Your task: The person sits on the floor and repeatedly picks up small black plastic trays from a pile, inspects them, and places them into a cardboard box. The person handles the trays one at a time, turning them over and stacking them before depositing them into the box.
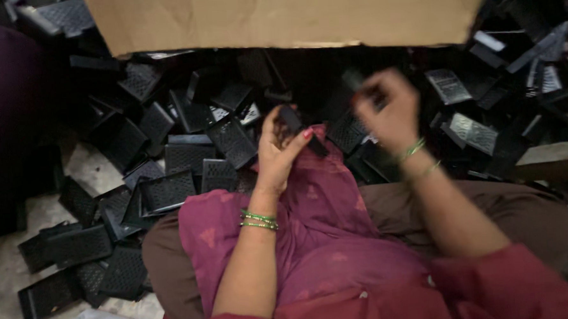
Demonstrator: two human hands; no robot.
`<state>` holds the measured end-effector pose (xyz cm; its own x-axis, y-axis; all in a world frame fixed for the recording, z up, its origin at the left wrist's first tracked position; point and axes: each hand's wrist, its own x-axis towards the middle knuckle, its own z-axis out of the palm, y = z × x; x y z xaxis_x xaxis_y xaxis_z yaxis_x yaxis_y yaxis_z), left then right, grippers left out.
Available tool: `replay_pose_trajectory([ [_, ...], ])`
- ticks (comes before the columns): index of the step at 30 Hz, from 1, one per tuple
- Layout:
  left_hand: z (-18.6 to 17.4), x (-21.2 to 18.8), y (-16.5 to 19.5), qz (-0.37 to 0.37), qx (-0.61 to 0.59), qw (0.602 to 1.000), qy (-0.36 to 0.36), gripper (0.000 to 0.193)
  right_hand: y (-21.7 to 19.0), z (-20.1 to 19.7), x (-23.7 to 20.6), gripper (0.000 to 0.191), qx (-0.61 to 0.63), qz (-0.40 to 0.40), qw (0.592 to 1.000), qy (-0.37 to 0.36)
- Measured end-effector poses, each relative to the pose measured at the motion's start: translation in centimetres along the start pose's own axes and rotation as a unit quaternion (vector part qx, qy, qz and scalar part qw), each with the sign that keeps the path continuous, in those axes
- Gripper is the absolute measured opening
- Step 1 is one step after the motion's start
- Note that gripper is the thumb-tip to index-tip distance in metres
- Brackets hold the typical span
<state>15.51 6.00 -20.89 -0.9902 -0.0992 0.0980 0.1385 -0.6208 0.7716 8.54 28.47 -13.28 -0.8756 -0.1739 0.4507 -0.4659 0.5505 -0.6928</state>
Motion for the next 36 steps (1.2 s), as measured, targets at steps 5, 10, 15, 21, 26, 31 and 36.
replay_pose_trajectory([
  [5,1.3,-1.6,-2.3,-0.097,-0.015,0.992,-0.085,0.069,-3.7,2.0,-5.4,0.034,0.234,0.188,0.949,-0.093],
  [10,-0.6,-2.4,-2.2,-0.14,-0.035,0.987,-0.064,0.062,-3.9,1.8,-5.7,0.066,0.33,0.192,0.895,-0.23],
  [15,-1.1,-2.5,-2.0,-0.154,-0.079,0.982,-0.069,0.064,-4.4,1.8,-6.2,0.085,0.314,0.137,0.906,-0.249],
  [21,-0.2,-2.5,-0.8,-0.137,-0.065,0.984,-0.091,0.069,-4.8,0.9,-5.7,0.075,0.271,0.114,0.941,-0.167],
  [26,0.5,-2.5,-0.7,-0.129,-0.1,0.982,-0.093,0.073,-5.2,2.4,-5.7,0.069,0.285,0.081,0.943,-0.153],
  [31,0.4,-2.5,-0.8,-0.116,-0.111,0.983,-0.088,0.077,-5.3,3.2,-5.9,0.079,0.445,0.207,0.862,-0.126],
  [36,0.6,-2.5,-0.6,-0.109,-0.107,0.983,-0.097,0.08,-5.6,2.7,-6.0,0.073,0.346,0.149,0.917,-0.131],
])
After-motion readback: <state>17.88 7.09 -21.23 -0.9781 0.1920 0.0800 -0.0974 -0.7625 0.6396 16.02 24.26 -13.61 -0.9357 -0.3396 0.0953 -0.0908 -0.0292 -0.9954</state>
